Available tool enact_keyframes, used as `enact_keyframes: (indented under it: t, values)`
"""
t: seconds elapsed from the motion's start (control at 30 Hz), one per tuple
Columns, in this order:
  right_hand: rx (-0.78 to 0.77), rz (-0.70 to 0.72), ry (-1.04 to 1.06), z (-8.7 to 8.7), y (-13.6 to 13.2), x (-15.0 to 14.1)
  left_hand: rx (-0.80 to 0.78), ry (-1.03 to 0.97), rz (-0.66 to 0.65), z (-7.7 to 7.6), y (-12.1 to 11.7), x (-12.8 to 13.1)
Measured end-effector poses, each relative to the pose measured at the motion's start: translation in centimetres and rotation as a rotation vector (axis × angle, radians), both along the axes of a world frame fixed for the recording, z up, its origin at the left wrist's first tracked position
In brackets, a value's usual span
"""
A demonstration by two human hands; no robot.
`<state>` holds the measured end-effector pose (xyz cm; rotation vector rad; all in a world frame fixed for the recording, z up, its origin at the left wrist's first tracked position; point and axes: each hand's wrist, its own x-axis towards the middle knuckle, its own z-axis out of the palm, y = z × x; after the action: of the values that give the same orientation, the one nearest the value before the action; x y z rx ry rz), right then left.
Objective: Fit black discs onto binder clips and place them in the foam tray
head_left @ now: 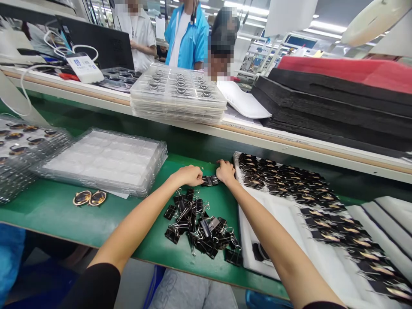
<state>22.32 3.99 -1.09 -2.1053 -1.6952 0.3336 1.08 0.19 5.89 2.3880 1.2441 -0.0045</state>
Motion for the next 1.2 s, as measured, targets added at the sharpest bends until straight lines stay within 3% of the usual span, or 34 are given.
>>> enact_keyframes:
  t: [0.13, 0.2, 0.27, 0.4, 0.47, 0.57, 0.77, 0.9, 1.03, 1.2]
  values:
    - [0.044, -0.020, 0.147, 2.2, 0.4, 0.4, 0.042, -0.021, -0.026, 0.3, 0.5, -0.5]
    - [0.077, 0.008, 0.231, 4.0, -0.2, 1.0, -0.024, -0.088, -0.039, 0.7, 0.9, -1.1]
    - [0.081, 0.150, 0.344, 5.9, -1.7, 1.6, -0.175, -0.202, -0.033, 1.1, 1.3, -1.7]
    - [-0.026, 0.584, 0.493, 8.8, -6.4, 2.7, -0.438, -0.399, -0.022, 1.5, 1.8, -2.3]
    - [-0.120, 0.650, 0.518, 9.3, -8.5, 3.1, -0.487, -0.448, -0.055, 1.4, 1.8, -2.2]
    - [-0.159, 0.619, 0.526, 9.1, -10.4, 3.7, -0.504, -0.464, -0.140, 1.3, 1.3, -1.6]
    - [-0.063, 0.572, 0.573, 7.8, -13.1, 3.4, -0.501, -0.470, -0.233, 1.7, 0.1, -0.2]
    - [0.076, 0.451, 0.597, 8.3, -16.2, 4.1, -0.489, -0.486, -0.218, 1.3, 0.1, 0.5]
    - [0.266, 0.328, 0.486, 10.6, -20.4, 10.3, -0.436, -0.502, -0.047, -0.8, 1.3, 0.0]
    - [0.294, 0.198, 0.083, 13.1, -25.9, 23.7, -0.359, -0.596, 0.126, -3.9, 3.6, -1.1]
